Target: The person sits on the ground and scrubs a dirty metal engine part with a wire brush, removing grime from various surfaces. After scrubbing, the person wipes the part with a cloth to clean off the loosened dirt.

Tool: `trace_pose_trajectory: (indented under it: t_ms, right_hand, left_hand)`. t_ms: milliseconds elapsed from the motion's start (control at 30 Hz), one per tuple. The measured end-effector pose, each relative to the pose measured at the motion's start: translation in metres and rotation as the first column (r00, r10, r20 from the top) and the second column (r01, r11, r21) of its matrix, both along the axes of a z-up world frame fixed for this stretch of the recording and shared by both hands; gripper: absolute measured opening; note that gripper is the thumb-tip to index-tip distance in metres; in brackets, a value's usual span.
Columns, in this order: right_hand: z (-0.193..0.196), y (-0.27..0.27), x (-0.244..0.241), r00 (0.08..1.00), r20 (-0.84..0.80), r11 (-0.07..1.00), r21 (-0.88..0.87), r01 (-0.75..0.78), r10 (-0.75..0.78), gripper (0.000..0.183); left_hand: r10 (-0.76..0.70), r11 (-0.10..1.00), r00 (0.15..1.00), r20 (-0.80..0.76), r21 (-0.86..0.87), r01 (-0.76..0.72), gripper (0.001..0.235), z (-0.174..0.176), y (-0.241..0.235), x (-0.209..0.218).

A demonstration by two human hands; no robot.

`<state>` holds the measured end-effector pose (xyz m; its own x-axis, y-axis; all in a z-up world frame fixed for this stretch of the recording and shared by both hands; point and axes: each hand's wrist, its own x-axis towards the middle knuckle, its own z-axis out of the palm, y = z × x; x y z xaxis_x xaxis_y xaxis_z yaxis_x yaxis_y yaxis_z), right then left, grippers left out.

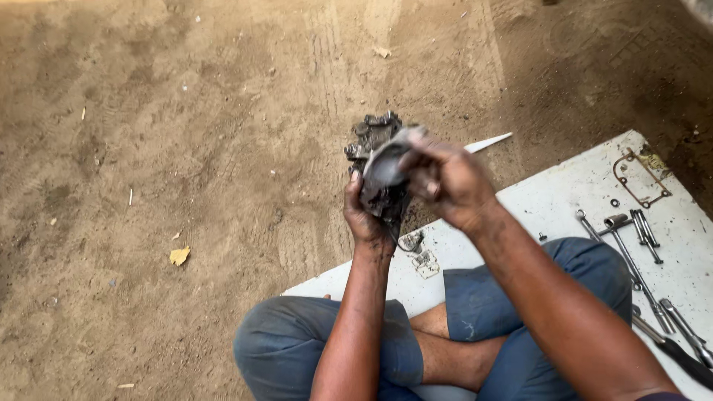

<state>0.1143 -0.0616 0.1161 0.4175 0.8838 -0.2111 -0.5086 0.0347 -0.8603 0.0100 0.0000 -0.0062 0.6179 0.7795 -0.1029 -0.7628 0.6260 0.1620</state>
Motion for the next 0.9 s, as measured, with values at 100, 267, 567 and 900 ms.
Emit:
trace_pose_trajectory:
  t_ms: [100,267,567,900]
  right_hand:
    - [0.016,-0.013,0.032,0.857,0.298,0.907,0.145,0.396,-0.421,0.015]
    - [0.033,-0.054,0.064,-0.486,0.859,0.972,0.224,0.073,-0.161,0.021]
    - [0.039,-0.008,0.051,-0.566,0.662,0.853,-0.496,0.161,0.491,0.038]
    - [-0.007,0.024,0.047,-0.824,0.172,0.694,-0.644,0.321,0.541,0.036]
  left_hand:
    - [0.019,0.998,0.995,0.098,-0.055,-0.014,0.045,0.006,-0.003,-0.009]
    - [-0.006,0.997,0.994,0.109,-0.072,0.014,0.054,0.038,0.008,-0.018]
    - [-0.147,0.989,0.987,-0.064,0.01,0.148,0.047,0.029,0.008,-0.019]
    - [-0.093,0.988,0.963,-0.252,0.098,0.121,0.037,0.03,0.004,-0.02]
